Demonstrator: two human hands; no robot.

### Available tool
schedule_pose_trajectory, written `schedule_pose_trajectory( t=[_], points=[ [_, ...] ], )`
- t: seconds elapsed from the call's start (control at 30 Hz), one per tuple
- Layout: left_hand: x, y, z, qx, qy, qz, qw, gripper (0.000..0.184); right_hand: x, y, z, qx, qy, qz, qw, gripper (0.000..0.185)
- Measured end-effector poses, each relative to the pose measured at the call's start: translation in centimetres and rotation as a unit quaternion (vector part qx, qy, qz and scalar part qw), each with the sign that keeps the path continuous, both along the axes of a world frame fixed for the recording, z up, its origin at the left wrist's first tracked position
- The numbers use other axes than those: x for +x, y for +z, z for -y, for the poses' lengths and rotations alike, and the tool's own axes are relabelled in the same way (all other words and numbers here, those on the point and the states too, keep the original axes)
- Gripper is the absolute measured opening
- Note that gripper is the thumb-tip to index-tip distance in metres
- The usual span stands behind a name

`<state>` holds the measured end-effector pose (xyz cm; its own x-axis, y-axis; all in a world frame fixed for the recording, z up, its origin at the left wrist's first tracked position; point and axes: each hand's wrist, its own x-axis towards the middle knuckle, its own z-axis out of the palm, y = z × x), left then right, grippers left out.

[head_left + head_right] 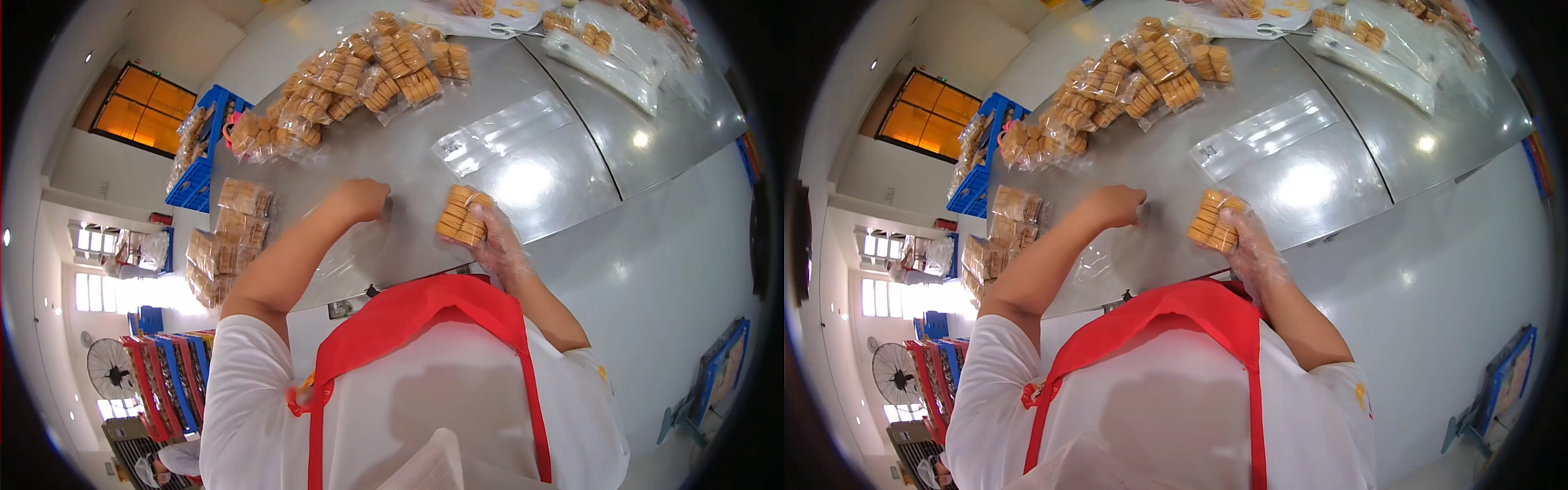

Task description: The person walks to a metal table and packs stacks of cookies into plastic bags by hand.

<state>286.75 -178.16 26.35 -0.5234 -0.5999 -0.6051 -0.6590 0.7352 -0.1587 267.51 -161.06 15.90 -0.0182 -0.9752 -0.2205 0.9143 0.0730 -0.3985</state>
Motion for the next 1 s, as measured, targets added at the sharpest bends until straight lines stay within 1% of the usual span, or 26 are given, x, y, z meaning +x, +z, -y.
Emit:
schedule_pose_trajectory(
  t=[0.1,0.2,0.23,0.37,0.43,0.53,0.63,0.67,0.77,0.87,0.97,1.0],
  points=[
    [1.1,-2.1,0.3,-0.024,0.008,-0.023,0.999,0.025,-0.1,0.3,0.1,0.004,0.009,-0.004,1.0,0.077],
    [1.4,-1.8,-0.3,-0.028,0.011,-0.049,0.998,0.026,-0.1,-0.1,0.4,-0.001,0.011,-0.006,1.0,0.078],
    [1.5,-0.8,-0.9,-0.042,0.014,-0.08,0.996,0.025,-0.1,-0.3,0.5,-0.004,0.01,-0.005,1.0,0.078],
    [3.0,6.0,-3.4,-0.082,0.015,-0.187,0.979,0.026,-0.1,0.5,0.2,-0.005,0.006,-0.011,1.0,0.076],
    [4.1,9.7,-5.1,-0.122,-0.005,-0.29,0.949,0.026,-0.2,0.7,0.2,-0.005,0.007,-0.013,1.0,0.075],
    [4.7,15.3,-6.5,-0.103,0.095,-0.303,0.943,0.026,-0.1,0.7,0.3,0.007,0.004,-0.014,1.0,0.073],
    [6.6,17.1,-6.2,-0.116,0.06,-0.403,0.906,0.024,-0.3,0.6,0.6,-0.002,0.016,-0.018,1.0,0.072],
    [6.8,17.4,-6.3,-0.097,0.069,-0.443,0.889,0.022,-0.3,0.7,0.7,0.002,0.015,-0.02,1.0,0.072],
    [7.5,18.8,-6.1,-0.032,0.081,-0.448,0.89,0.013,-0.4,0.7,0.8,0.004,0.016,-0.026,1.0,0.072],
    [8.1,18.7,-5.6,0.045,0.038,-0.397,0.916,0.008,-0.5,0.5,0.9,-0.008,0.025,-0.027,0.999,0.071],
    [7.9,16.7,-5.3,0.099,0.057,-0.414,0.903,0.012,-0.5,0.7,0.9,-0.001,0.032,-0.032,0.999,0.07],
    [7.7,16.2,-5.4,0.08,0.125,-0.408,0.901,0.013,-0.5,0.7,1.0,0.003,0.034,-0.034,0.999,0.07]
  ],
)
